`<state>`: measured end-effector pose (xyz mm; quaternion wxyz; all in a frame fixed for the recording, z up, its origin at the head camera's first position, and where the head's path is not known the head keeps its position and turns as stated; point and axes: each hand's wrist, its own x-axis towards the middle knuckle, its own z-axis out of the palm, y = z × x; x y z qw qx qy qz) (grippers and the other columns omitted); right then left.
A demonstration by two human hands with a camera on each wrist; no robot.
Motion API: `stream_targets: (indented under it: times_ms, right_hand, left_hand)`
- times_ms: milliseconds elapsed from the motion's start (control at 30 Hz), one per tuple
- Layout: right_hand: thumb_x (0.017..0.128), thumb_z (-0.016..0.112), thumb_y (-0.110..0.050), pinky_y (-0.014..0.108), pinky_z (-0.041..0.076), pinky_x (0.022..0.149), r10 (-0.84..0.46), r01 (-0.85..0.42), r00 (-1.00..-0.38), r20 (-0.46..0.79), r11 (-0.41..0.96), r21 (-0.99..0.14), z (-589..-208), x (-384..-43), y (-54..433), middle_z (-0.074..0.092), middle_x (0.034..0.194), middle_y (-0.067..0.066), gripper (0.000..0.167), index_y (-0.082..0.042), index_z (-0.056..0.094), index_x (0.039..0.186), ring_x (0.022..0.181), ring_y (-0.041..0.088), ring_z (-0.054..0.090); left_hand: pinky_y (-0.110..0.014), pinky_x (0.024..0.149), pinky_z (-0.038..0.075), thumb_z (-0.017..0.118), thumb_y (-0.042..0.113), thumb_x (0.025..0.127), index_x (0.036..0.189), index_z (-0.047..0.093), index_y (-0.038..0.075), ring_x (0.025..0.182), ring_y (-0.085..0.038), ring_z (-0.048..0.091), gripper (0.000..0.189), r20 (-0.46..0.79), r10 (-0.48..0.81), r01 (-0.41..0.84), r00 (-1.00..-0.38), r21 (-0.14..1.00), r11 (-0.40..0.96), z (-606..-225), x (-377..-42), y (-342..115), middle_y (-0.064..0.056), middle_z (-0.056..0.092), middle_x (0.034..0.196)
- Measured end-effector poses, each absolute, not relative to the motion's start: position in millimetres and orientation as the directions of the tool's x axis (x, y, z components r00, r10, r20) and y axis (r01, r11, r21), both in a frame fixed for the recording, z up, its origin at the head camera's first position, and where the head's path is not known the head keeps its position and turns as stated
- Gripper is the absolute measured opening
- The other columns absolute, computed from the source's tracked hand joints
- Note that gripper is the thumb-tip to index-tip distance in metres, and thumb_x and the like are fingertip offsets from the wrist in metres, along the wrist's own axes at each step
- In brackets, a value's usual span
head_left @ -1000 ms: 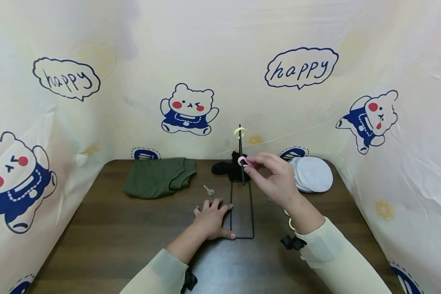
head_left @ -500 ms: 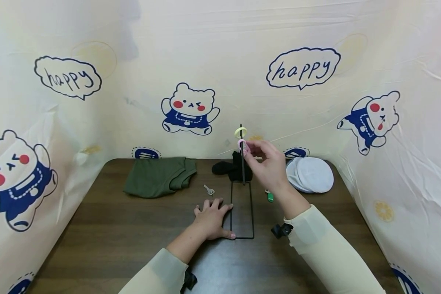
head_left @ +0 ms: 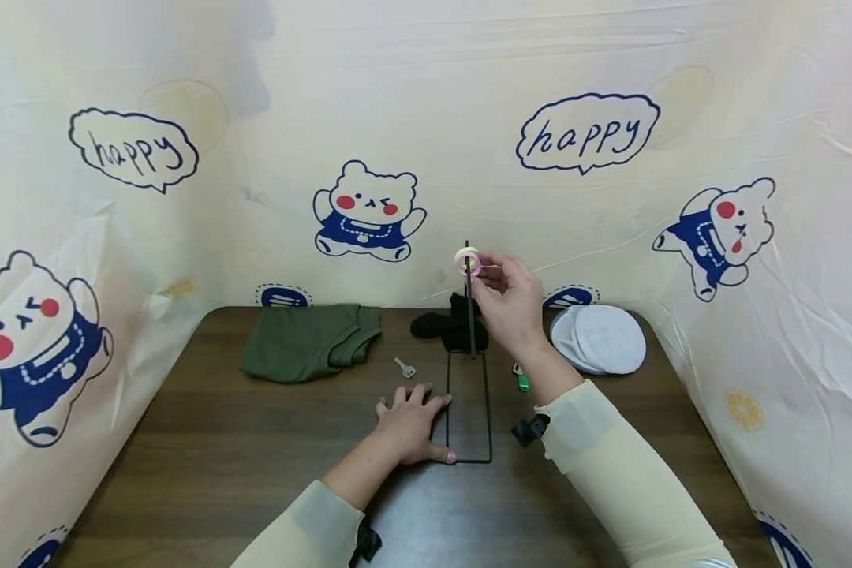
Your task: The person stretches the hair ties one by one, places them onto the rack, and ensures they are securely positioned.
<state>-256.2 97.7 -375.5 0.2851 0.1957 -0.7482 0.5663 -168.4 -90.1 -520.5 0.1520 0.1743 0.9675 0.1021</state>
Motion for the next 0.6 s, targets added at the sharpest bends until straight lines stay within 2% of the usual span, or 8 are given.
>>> stream_targets:
  times_ms: [167,367,600]
  right_hand:
    - [0.09,0.072,0.012,0.056,0.056,0.089,0.02,-0.592,-0.786,0.618,0.263,-0.762,-362.8,-239.1,96.9,0.063,0.114,0.031,0.031,0.014,0.066,0.12,0.097,0.045,0.07]
    - [0.088,0.074,0.014,0.056,0.055,0.089,0.017,-0.59,-0.789,0.614,0.261,-0.764,-366.6,-231.1,105.9,0.064,0.113,0.03,0.032,0.014,0.066,0.119,0.098,0.045,0.069]
    - [0.086,0.075,0.015,0.043,0.059,0.085,0.005,-0.608,-0.778,0.629,0.249,-0.754,-376.5,-227.6,119.1,0.066,0.11,0.026,0.033,0.013,0.067,0.118,0.095,0.045,0.068]
  left_hand:
    - [-0.08,0.103,0.026,0.076,0.078,0.072,0.159,0.043,0.035,0.142,-0.045,0.033,0.102,-0.261,0.366,0.302,-0.893,0.253,0.919,-519.7,-167.6,-89.9,-0.01,0.031,0.165]
    - [-0.08,0.103,0.026,0.076,0.078,0.072,0.159,0.043,0.035,0.142,-0.046,0.033,0.102,-0.265,0.365,0.3,-0.892,0.257,0.919,-519.3,-166.2,-89.9,-0.009,0.031,0.165]
    - [-0.08,0.103,0.027,0.076,0.078,0.071,0.159,0.043,0.036,0.142,-0.045,0.033,0.102,-0.259,0.361,0.301,-0.896,0.243,0.922,-520.9,-168.1,-90.0,-0.009,0.03,0.166]
